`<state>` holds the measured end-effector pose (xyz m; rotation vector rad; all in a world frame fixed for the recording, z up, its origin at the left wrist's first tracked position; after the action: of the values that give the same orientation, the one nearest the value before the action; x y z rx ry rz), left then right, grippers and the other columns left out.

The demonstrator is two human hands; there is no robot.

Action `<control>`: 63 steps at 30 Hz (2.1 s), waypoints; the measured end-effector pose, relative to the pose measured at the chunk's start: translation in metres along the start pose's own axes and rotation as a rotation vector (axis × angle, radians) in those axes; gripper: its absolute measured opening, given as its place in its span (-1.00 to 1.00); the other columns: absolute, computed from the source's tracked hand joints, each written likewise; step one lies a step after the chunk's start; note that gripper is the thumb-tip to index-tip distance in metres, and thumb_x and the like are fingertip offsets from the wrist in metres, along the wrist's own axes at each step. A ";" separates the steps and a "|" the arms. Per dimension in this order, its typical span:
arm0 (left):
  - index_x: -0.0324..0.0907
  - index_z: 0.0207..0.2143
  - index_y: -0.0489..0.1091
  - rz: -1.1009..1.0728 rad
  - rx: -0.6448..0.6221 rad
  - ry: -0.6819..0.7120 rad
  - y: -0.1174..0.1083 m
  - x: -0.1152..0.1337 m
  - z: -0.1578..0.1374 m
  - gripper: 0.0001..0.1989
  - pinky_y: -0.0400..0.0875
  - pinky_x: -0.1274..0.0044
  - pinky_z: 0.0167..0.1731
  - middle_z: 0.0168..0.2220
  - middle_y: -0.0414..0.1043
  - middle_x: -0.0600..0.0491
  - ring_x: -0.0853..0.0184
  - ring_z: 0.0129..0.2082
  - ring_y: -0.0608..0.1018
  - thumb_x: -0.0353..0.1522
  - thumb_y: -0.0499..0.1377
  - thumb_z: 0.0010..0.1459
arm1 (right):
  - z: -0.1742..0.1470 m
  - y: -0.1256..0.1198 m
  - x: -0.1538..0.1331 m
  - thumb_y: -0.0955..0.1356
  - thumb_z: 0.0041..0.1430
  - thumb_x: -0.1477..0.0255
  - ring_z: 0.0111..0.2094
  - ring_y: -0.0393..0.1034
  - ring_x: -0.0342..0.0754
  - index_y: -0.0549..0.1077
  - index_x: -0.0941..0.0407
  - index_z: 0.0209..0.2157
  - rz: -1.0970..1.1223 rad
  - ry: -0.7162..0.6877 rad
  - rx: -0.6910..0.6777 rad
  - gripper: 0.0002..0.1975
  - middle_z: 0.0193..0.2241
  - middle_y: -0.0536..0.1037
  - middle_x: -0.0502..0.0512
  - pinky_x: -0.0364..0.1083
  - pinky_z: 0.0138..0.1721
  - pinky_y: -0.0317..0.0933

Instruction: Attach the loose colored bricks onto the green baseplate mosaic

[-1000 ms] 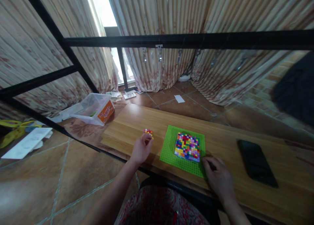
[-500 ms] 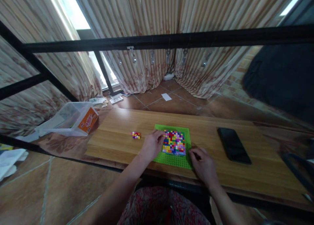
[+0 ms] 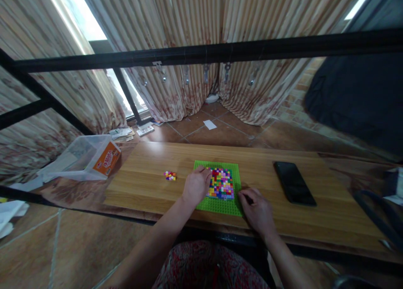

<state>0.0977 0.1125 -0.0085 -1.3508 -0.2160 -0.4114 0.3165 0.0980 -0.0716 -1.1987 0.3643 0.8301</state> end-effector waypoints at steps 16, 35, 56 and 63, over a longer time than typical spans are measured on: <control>-0.18 -0.18 0.44 -0.164 0.281 -0.143 0.003 -0.001 0.000 -0.77 0.42 0.39 -0.05 -0.18 0.43 -0.05 0.22 -0.13 0.48 -0.47 0.16 0.08 | -0.001 0.001 0.001 0.26 0.27 0.23 -0.31 0.45 -0.03 0.50 0.06 -0.36 0.000 -0.007 0.008 -0.73 -0.35 0.55 0.07 -0.07 -0.25 0.27; -0.19 -0.24 0.52 -1.197 0.122 -0.613 0.051 -0.033 0.006 -0.64 0.41 0.61 -0.45 -0.47 0.47 0.15 0.45 -0.51 0.46 -0.51 0.26 -0.19 | -0.002 -0.001 0.000 0.25 0.28 0.20 -0.29 0.45 -0.01 0.51 0.07 -0.36 -0.031 0.009 -0.003 -0.69 -0.34 0.55 0.10 -0.05 -0.22 0.27; -0.18 -0.01 0.41 -0.845 0.224 -0.472 0.030 -0.057 -0.047 -0.55 0.46 0.50 -0.30 -0.12 0.52 -0.02 0.39 -0.38 0.51 -0.52 0.20 -0.02 | -0.003 0.003 0.009 0.24 0.26 0.15 -0.34 0.45 0.03 0.50 0.07 -0.37 -0.024 -0.034 -0.001 -0.67 -0.35 0.54 0.12 -0.02 -0.29 0.29; -0.21 -0.25 0.46 -0.428 0.406 -0.511 -0.014 -0.103 -0.081 -0.81 0.46 0.44 -0.22 -0.29 0.51 0.01 0.34 -0.34 0.53 -0.53 0.12 0.08 | -0.004 0.003 0.011 0.25 0.25 0.15 -0.31 0.46 0.04 0.50 0.07 -0.35 -0.024 -0.033 0.002 -0.67 -0.32 0.55 0.13 0.00 -0.24 0.30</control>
<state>-0.0082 0.0482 -0.0525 -0.9796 -0.9726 -0.3452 0.3226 0.0989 -0.0824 -1.1842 0.3228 0.8278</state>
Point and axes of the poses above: each hand's wrist, its own z-axis towards the middle knuckle, its own y-axis out of the palm, x = y × z, the point moved 4 cm from there along z, towards the middle knuckle
